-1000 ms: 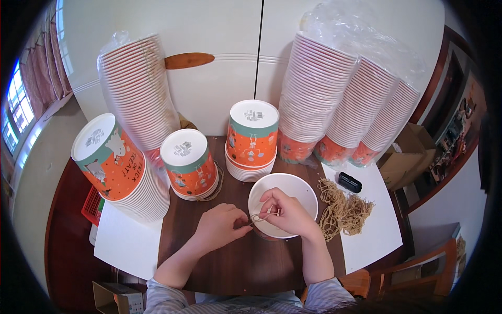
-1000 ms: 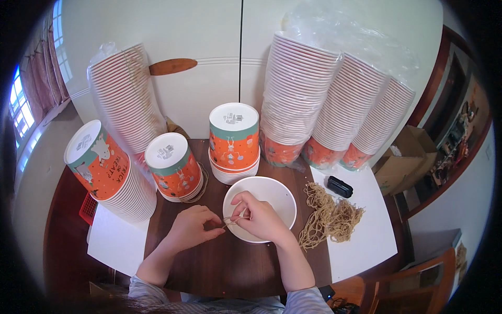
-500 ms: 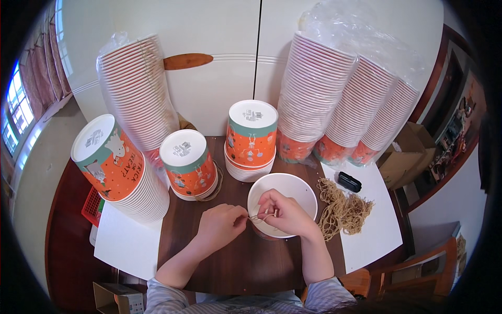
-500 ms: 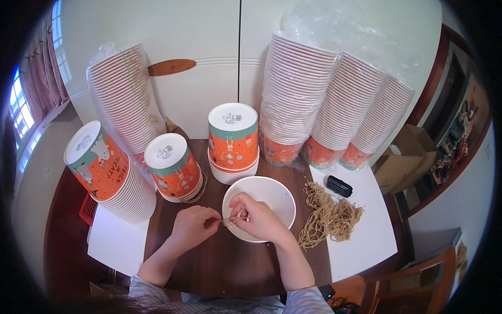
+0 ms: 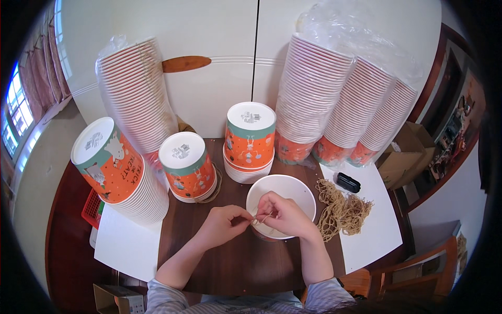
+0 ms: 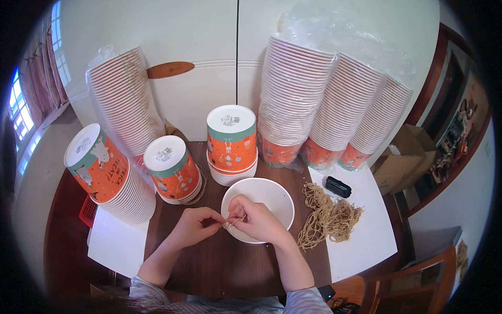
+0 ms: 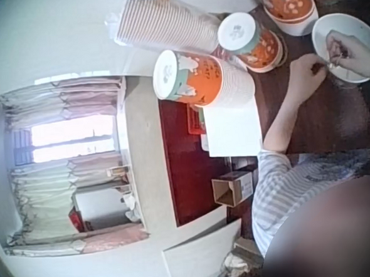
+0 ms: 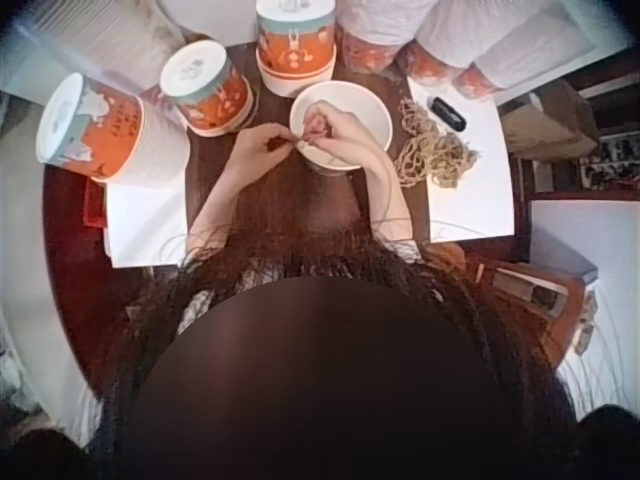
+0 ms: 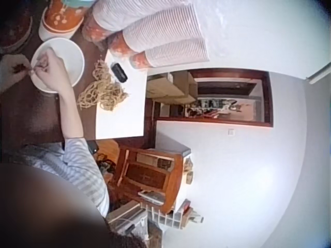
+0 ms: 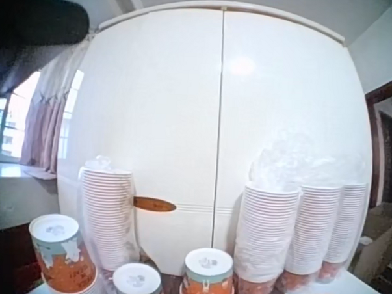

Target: Tying decorative twine or string around the base of paper buckets for packaging.

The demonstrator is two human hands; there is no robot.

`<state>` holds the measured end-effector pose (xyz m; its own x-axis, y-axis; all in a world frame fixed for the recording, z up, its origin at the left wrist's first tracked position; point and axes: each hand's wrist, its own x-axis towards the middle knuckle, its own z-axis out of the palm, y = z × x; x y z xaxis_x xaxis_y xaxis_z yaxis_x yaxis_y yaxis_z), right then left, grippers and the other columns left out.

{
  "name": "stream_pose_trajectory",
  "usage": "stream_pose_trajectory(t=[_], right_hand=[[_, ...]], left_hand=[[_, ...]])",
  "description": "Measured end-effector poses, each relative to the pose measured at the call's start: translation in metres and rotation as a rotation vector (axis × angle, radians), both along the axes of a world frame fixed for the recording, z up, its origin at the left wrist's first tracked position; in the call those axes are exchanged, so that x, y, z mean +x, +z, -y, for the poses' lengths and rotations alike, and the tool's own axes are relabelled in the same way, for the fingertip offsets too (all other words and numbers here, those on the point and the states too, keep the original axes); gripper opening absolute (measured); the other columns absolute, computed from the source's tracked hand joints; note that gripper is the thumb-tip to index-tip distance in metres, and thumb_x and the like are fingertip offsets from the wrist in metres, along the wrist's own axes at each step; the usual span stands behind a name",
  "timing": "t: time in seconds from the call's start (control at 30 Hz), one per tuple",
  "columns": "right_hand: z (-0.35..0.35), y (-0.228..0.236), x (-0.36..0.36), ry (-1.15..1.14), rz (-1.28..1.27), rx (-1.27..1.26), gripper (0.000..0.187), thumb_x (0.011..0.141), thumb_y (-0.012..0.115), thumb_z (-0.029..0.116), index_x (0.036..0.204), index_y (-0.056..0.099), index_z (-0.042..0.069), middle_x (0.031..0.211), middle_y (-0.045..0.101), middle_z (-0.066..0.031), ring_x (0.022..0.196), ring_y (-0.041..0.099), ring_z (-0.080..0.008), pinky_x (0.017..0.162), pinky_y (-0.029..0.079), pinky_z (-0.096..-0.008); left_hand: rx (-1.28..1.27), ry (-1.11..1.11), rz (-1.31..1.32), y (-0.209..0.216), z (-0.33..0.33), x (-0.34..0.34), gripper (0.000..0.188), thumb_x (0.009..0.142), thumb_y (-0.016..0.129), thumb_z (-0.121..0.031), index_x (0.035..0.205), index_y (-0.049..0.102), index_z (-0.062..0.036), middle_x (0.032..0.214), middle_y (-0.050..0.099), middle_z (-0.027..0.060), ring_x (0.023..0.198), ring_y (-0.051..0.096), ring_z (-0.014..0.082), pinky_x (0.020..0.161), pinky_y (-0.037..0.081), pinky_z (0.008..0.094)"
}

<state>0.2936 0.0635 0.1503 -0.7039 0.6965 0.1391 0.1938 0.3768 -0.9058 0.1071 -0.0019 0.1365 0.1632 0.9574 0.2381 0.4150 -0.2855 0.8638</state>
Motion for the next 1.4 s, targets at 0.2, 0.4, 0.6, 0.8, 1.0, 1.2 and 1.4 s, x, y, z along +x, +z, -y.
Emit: stream_pose_trajectory(t=[0.2,0.4,0.6,0.8,1.0,1.2,1.4], right_hand=[[-0.001,-0.003,-0.001,-0.008,-0.016,-0.008,0.021,0.075,0.062,0.001,0.091,0.048,0.006,0.074,0.057,0.0029,0.068,0.054,-0.0035,0.058,0.042,-0.0182],[-0.001,-0.002,-0.001,-0.009,-0.019,-0.002,0.02,0.075,0.061,0.0,0.089,0.048,0.005,0.074,0.057,0.0022,0.068,0.054,-0.0031,0.059,0.042,-0.0178],[-0.002,-0.001,0.002,0.002,-0.021,-0.063,0.017,0.076,0.06,0.0,0.088,0.05,0.005,0.071,0.055,0.0031,0.065,0.051,-0.002,0.056,0.041,-0.0176],[-0.007,0.005,0.015,0.072,0.007,-0.029,0.017,0.076,0.06,0.003,0.092,0.054,0.006,0.068,0.046,0.0062,0.06,0.041,-0.0004,0.051,0.032,-0.0173],[-0.004,0.01,0.013,0.135,-0.085,0.044,0.018,0.075,0.064,0.006,0.092,0.059,0.006,0.074,0.052,0.0045,0.061,0.042,-0.0019,0.052,0.032,-0.0178],[-0.002,0.004,0.004,0.143,-0.066,0.136,0.015,0.074,0.066,0.007,0.088,0.062,0.006,0.081,0.058,0.0011,0.064,0.047,-0.0048,0.054,0.036,-0.0196],[-0.002,0.005,0.005,0.13,-0.04,0.127,0.017,0.073,0.067,0.009,0.088,0.06,0.006,0.074,0.054,0.0022,0.062,0.046,-0.0041,0.053,0.035,-0.0193]], left_hand=[[-0.201,-0.025,0.246,-0.009,-0.004,0.001,0.012,0.078,0.06,-0.005,0.088,0.063,0.0009,0.076,0.063,0.004,0.069,0.056,0.0049,0.061,0.046,0.0199],[-0.22,-0.043,0.31,-0.016,-0.005,0.002,0.011,0.078,0.062,-0.006,0.087,0.062,0.0,0.076,0.062,0.0011,0.069,0.054,0.0028,0.06,0.044,0.0181],[-0.207,-0.077,0.395,-0.011,-0.006,0.001,0.019,0.079,0.062,-0.005,0.096,0.057,-0.0006,0.081,0.062,0.0025,0.076,0.056,0.0053,0.066,0.045,0.0187],[-0.317,-0.155,0.497,-0.003,-0.007,-0.004,0.027,0.08,0.059,-0.004,0.106,0.051,-0.0001,0.084,0.062,0.0043,0.08,0.057,0.0072,0.073,0.044,0.0203],[-0.294,-0.215,0.588,-0.006,-0.007,-0.006,0.028,0.082,0.057,-0.003,0.108,0.048,0.0002,0.085,0.062,0.0049,0.083,0.057,0.0084,0.074,0.044,0.0206],[-0.293,-0.262,0.631,-0.005,-0.006,-0.006,0.029,0.082,0.056,-0.002,0.109,0.047,-0.0002,0.086,0.061,0.0045,0.082,0.057,0.0086,0.074,0.044,0.0207],[-0.245,-0.264,0.635,-0.005,-0.006,-0.006,0.029,0.082,0.056,-0.002,0.11,0.047,-0.0009,0.086,0.061,0.0044,0.082,0.056,0.0081,0.074,0.044,0.0211]])
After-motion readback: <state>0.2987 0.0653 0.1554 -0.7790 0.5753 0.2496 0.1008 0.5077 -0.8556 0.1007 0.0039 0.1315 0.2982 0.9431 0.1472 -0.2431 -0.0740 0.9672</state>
